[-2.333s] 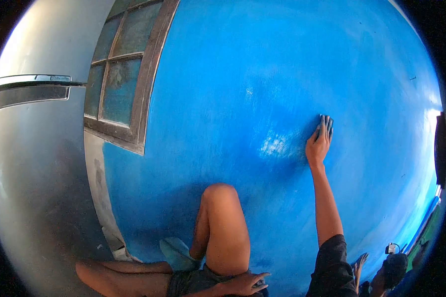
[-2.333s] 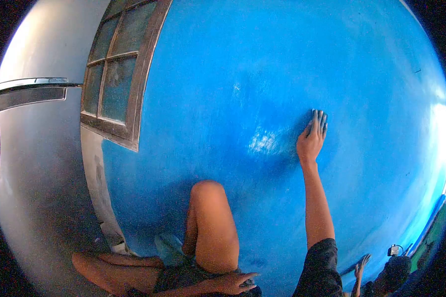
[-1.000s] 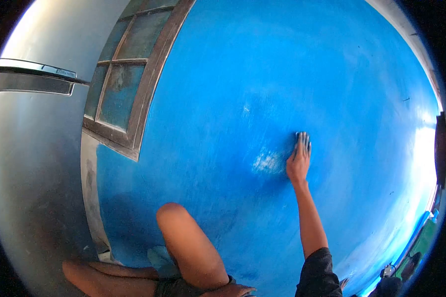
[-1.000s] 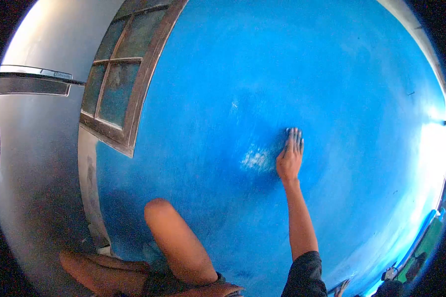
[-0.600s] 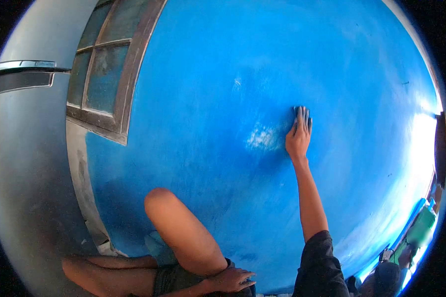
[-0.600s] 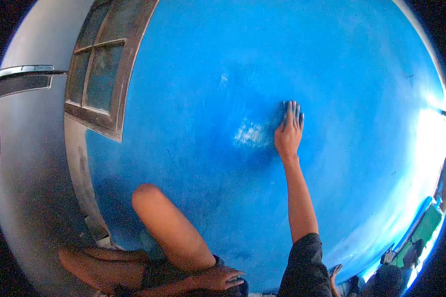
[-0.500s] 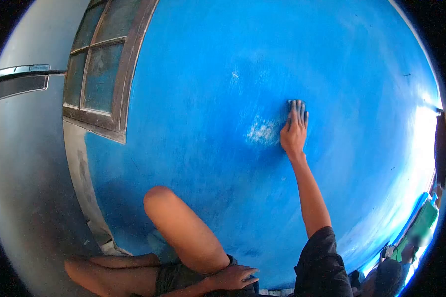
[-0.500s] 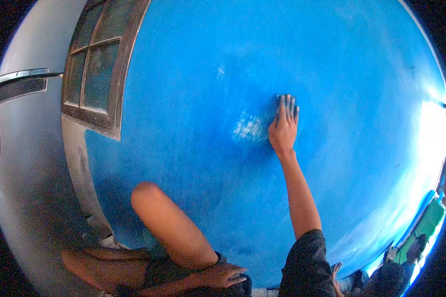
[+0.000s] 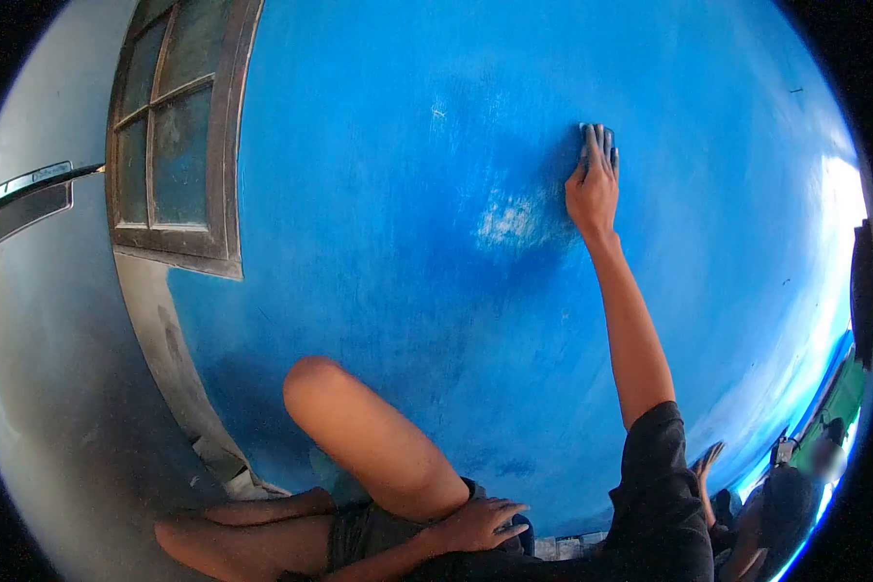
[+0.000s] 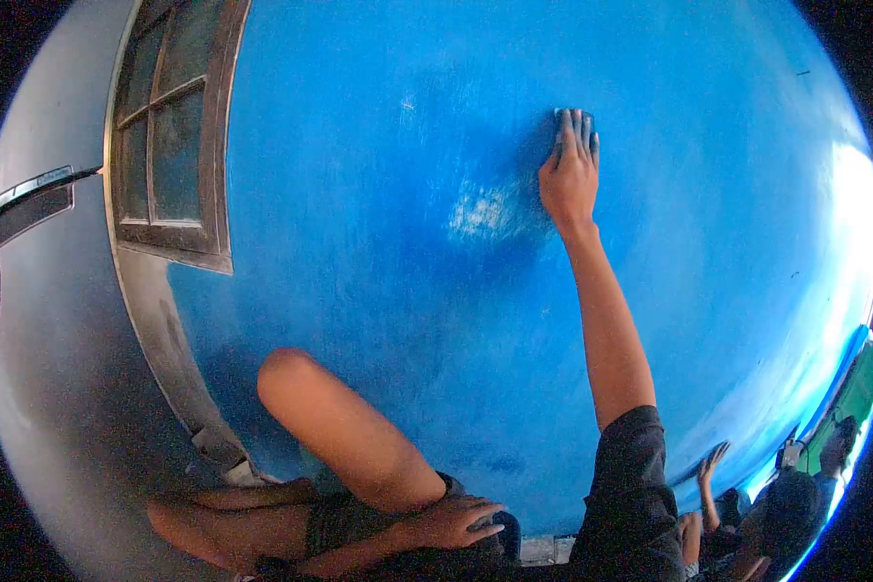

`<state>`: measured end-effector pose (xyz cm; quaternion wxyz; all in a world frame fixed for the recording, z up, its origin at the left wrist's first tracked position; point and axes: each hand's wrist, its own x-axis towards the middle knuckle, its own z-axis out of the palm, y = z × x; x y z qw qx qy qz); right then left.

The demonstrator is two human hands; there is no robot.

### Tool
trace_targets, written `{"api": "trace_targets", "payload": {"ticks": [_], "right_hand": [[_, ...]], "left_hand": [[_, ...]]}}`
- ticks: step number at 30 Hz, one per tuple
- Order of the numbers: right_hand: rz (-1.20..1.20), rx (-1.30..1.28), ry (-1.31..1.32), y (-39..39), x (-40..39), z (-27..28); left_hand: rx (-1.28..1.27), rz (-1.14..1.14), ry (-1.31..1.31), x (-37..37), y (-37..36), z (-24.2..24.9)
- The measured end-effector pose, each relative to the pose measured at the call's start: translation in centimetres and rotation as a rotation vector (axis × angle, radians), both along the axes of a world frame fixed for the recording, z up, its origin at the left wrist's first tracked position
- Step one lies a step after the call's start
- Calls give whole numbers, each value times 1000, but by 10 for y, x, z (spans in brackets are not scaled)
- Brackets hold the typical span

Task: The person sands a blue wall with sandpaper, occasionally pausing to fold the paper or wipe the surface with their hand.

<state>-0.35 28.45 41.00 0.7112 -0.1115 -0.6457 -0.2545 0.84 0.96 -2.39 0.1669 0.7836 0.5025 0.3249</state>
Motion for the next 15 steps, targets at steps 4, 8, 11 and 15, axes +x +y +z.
{"api": "trace_targets", "payload": {"ticks": [4,8,11,15], "right_hand": [[-42,73,-54,-3,-2,-29],[-49,97,-161,3,5,-10],[-17,54,-32,-8,25,28],[24,323,215,-37,55,78]], "left_hand": [[-71,-9,43,2,-2,3],[30,5,31,-1,4,-14],[-39,10,24,-3,2,-2],[-88,22,6,-1,-2,9]]}}
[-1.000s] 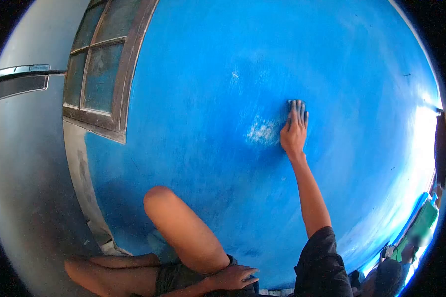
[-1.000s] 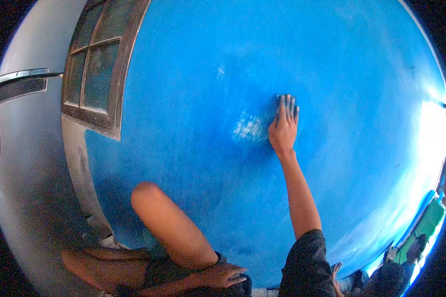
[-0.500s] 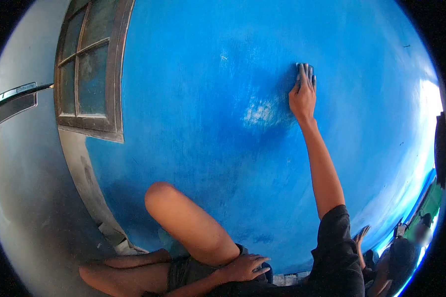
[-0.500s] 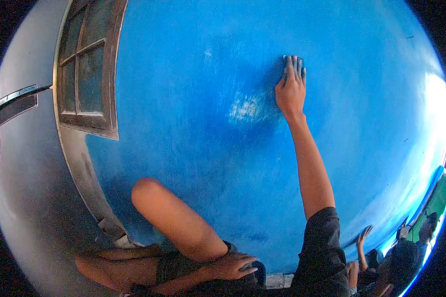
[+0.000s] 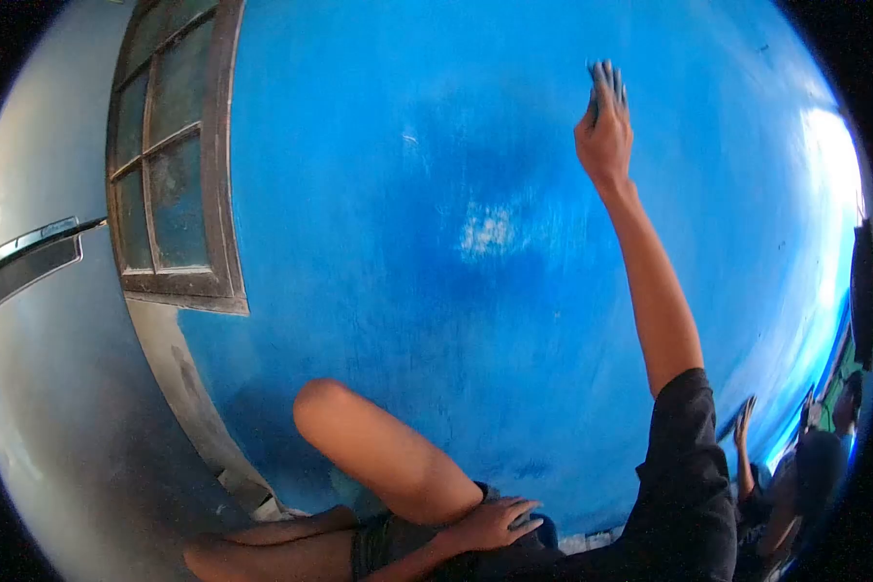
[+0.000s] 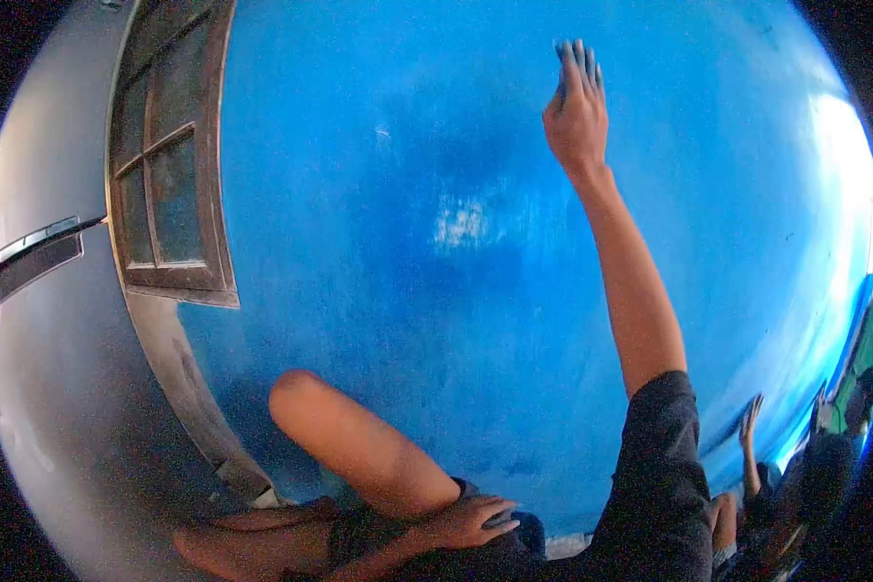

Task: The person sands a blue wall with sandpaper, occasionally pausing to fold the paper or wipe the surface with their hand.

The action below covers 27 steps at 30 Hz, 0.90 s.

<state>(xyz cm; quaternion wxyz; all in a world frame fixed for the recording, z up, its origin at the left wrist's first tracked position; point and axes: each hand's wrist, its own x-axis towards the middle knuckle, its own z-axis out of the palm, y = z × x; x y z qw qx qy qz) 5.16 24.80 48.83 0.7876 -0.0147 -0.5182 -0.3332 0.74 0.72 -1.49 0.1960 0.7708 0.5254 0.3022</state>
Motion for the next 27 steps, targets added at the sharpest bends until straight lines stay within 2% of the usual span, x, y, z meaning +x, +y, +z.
{"api": "trace_targets", "payload": {"ticks": [1,3,6,10,12,13,15,18,20,24,27], "right_hand": [[-3,-19,5,-6,4,5],[35,188,134,-18,10,16],[88,189,122,-39,12,9],[122,168,87,-14,-4,-20],[30,7,-61,10,-17,-46],[31,4,-54,25,-24,-59],[-37,-259,-198,42,-34,-80],[12,-273,-198,45,-41,-98],[-24,-274,-239,39,-43,-113],[-76,-256,-308,34,-40,-126],[-88,-271,-324,34,-40,-128]], "left_hand": [[-11,1,-22,-1,-1,1],[-41,5,21,-1,2,-3],[-7,-5,-2,-1,2,-7],[-38,-4,-20,0,-2,3],[-54,1,-16,-1,0,2],[-45,-15,-4,-3,3,-7],[-37,-30,7,-6,7,-11],[-8,-24,-10,1,2,-9],[-153,-13,9,1,-2,11],[-27,-14,37,-1,1,1],[-88,-5,2,1,-1,1]]}}
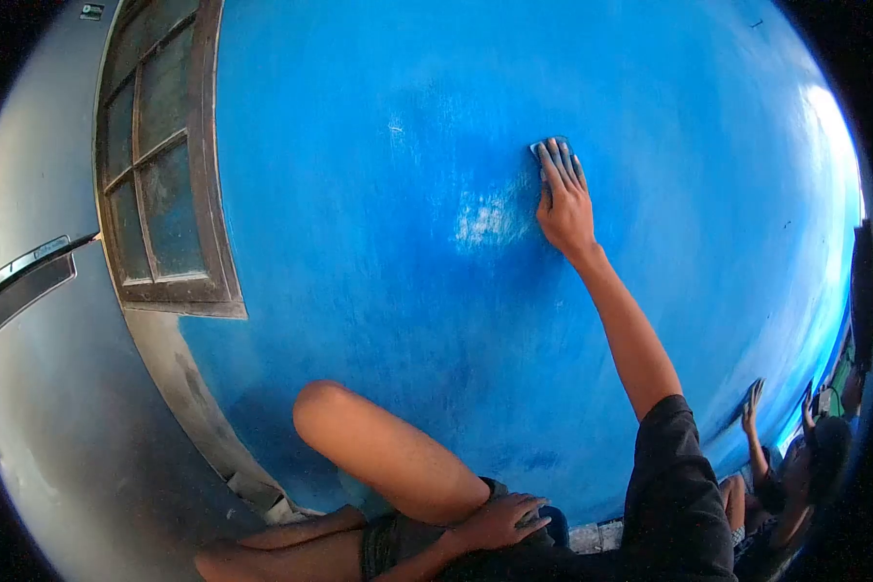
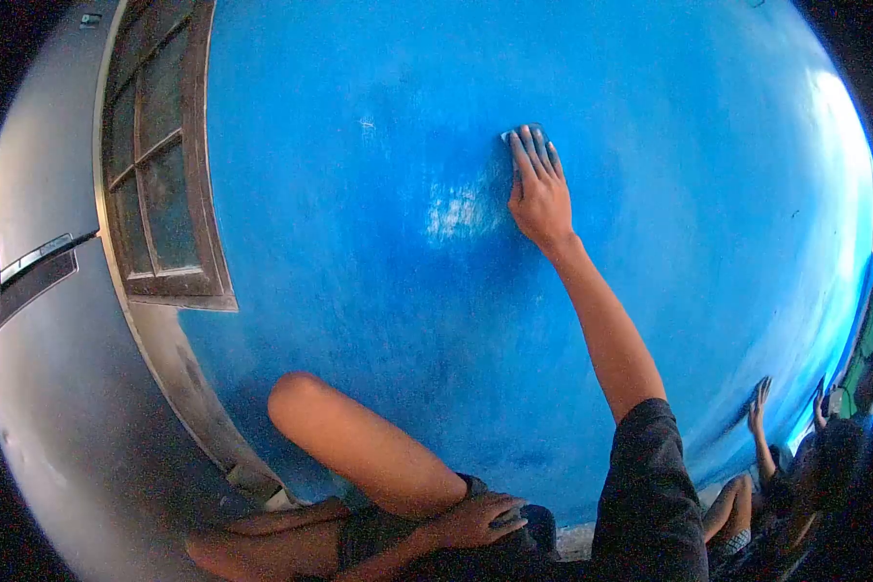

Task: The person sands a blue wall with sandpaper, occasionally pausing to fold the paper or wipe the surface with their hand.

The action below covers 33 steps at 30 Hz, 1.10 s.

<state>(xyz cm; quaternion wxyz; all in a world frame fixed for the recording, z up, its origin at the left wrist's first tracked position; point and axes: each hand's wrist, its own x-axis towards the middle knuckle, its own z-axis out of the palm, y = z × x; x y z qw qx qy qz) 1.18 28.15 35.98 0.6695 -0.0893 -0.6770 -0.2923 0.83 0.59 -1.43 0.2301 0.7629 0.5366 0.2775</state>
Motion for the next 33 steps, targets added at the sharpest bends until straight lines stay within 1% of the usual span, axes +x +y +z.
{"api": "trace_targets", "payload": {"ticks": [3,5,6,8,10,12,14,15,17,18,20,23,24,26,27,29,30,32,33], "right_hand": [[4,1,6,0,0,1],[-6,-36,1,-3,-1,0],[11,-7,2,-4,-3,3],[-35,-29,-7,-3,-1,-1],[-21,-19,-20,-3,0,-1],[-7,-9,-26,-3,1,0],[0,-36,-32,-3,1,0],[0,-21,-33,-3,1,0],[-5,-58,-25,-3,0,0],[-5,-49,-30,-4,0,0],[-4,-57,-25,-5,-1,1],[5,-74,-22,-8,-1,0],[3,-74,-26,-9,-3,-2],[24,-69,-58,-10,-5,-10],[23,-68,-58,-8,-5,-15],[11,1,-160,-5,-4,-17],[6,6,-157,-7,-1,-10],[35,-52,-100,-10,6,-3],[26,-59,-108,-10,5,-2]], "left_hand": [[76,-27,21,-4,5,-7],[13,-49,35,-7,9,-13],[42,-32,36,-9,9,-6],[6,-28,59,-4,-2,7],[27,-35,28,-4,4,-11],[48,-43,6,-7,9,-11],[11,-50,189,-6,5,-3],[26,-47,189,-8,4,-4],[247,-16,109,-7,3,-18],[257,-14,104,-12,14,-44],[-176,-237,-714,-32,48,-101],[32,17,27,2,-27,40],[33,15,24,2,-27,39],[159,40,54,2,-28,34],[160,39,54,2,-23,23],[164,-45,-167,-3,-6,-3],[169,-50,-164,-2,-8,6],[61,65,48,5,-17,17],[55,55,40,4,-14,12]]}}
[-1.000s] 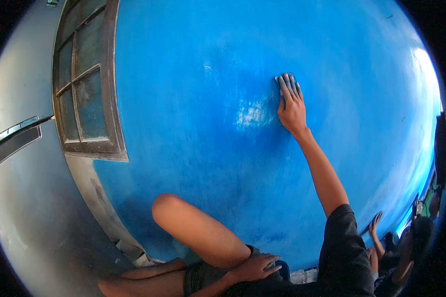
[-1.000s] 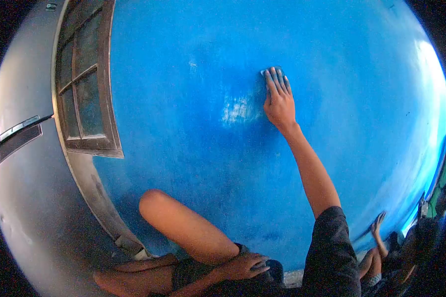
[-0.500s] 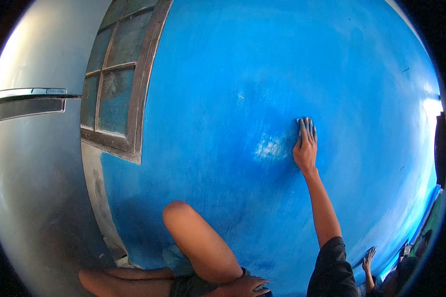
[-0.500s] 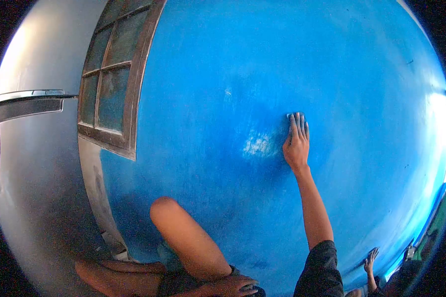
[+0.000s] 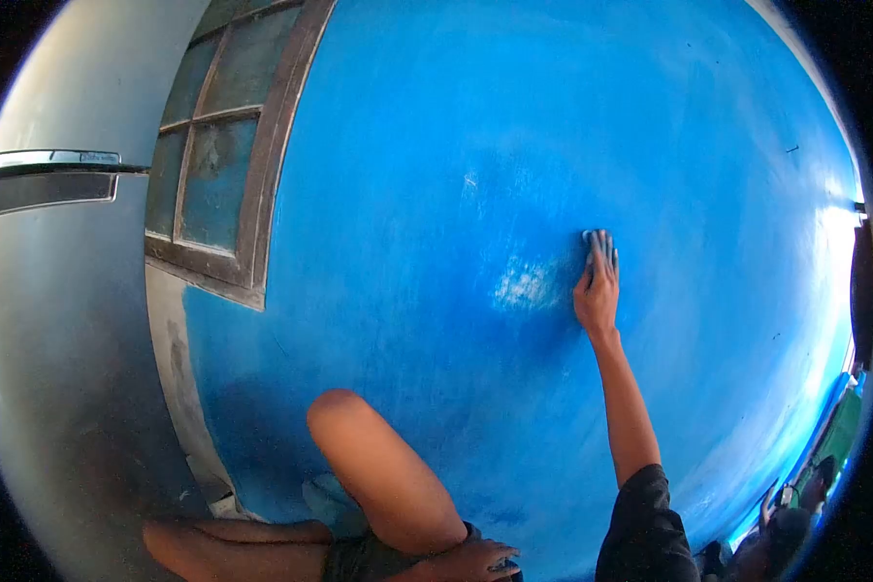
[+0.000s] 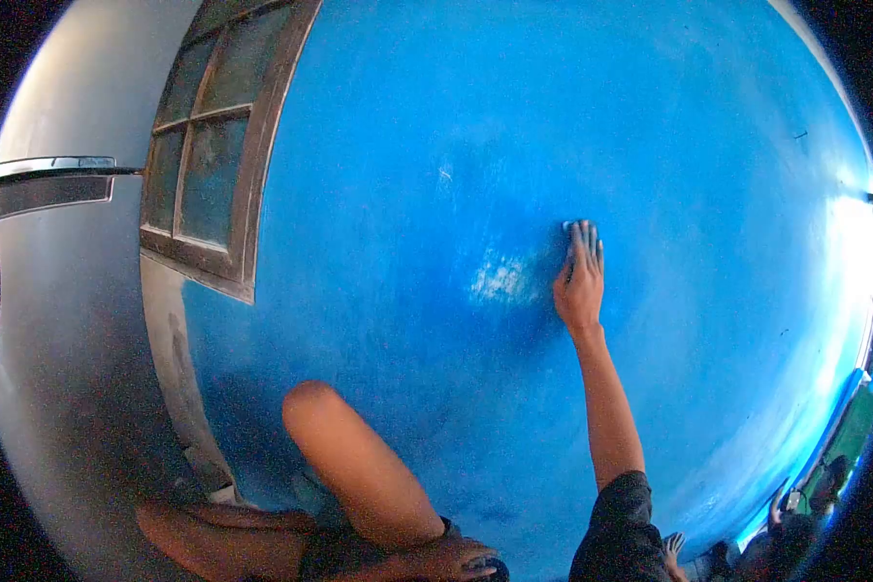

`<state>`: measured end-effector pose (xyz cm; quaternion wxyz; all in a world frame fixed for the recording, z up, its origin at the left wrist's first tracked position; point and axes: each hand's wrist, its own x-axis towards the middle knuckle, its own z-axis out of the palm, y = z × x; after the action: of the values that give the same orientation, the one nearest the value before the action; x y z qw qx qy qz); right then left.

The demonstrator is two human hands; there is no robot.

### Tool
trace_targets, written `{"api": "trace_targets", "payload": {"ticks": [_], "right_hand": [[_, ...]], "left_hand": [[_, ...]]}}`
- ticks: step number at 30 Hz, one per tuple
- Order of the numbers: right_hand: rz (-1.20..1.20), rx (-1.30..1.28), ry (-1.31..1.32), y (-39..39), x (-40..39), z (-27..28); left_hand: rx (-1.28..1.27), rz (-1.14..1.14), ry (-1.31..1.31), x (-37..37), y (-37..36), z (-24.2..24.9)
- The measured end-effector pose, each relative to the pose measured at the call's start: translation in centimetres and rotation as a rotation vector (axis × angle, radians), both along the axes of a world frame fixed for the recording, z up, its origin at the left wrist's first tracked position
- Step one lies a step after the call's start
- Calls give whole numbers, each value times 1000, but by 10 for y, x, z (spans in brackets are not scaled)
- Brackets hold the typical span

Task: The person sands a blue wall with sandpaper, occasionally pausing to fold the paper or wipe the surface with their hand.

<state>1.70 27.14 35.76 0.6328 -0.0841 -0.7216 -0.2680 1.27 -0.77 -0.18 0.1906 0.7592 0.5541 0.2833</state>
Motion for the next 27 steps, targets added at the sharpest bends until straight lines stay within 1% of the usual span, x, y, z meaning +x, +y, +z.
{"api": "trace_targets", "payload": {"ticks": [2,3,4,5,6,8,9,11,12,14,15,16,17,18,19,21,22,24,25,26,27], "right_hand": [[25,3,170,-1,-8,-4],[15,2,160,1,-11,-16],[2,86,-127,3,-15,-30],[-7,170,-415,2,-19,-40],[1,184,-412,-3,-23,-39],[35,213,-559,-16,-23,-41],[36,196,-567,-17,-21,-36],[-21,161,-268,-13,-21,-9],[-31,134,-276,-12,-21,-5],[-57,88,92,-13,-28,-4],[-57,86,107,-12,-33,-12],[-34,177,-162,-12,-38,-27],[-12,260,-439,-11,-40,-42],[90,364,-582,-15,-37,-48],[92,353,-581,-14,-33,-41],[-15,204,-266,-4,-22,-17],[14,90,-33,-10,-12,-7],[1,112,-39,-8,-16,-24],[-6,138,-35,-8,-19,-37],[-33,141,-237,-11,-15,-58],[-34,140,-239,-13,-9,-71]], "left_hand": [[-115,-140,92,-9,18,-13],[-116,-150,83,-9,25,-30],[50,-140,57,-11,32,-53],[216,-123,29,-12,35,-65],[227,-113,33,-15,33,-54],[-37,-197,-10,-15,17,-17],[-52,-201,-19,-16,15,-9],[20,-153,154,-13,12,-6],[84,-173,10,-15,20,-27],[70,-185,-15,-8,25,-47],[88,-181,-23,-12,30,-47],[87,-180,-8,-17,28,-35],[10,-187,11,-15,24,-27],[-66,-191,27,-15,21,-21],[-77,-192,27,-15,22,-25],[93,-154,-7,-14,19,-38],[80,-159,-14,-12,17,-33],[-39,-185,74,-11,14,-13],[-59,-189,69,-10,10,-14],[-28,-189,76,-8,10,-16],[14,-187,87,-7,12,-16]]}}
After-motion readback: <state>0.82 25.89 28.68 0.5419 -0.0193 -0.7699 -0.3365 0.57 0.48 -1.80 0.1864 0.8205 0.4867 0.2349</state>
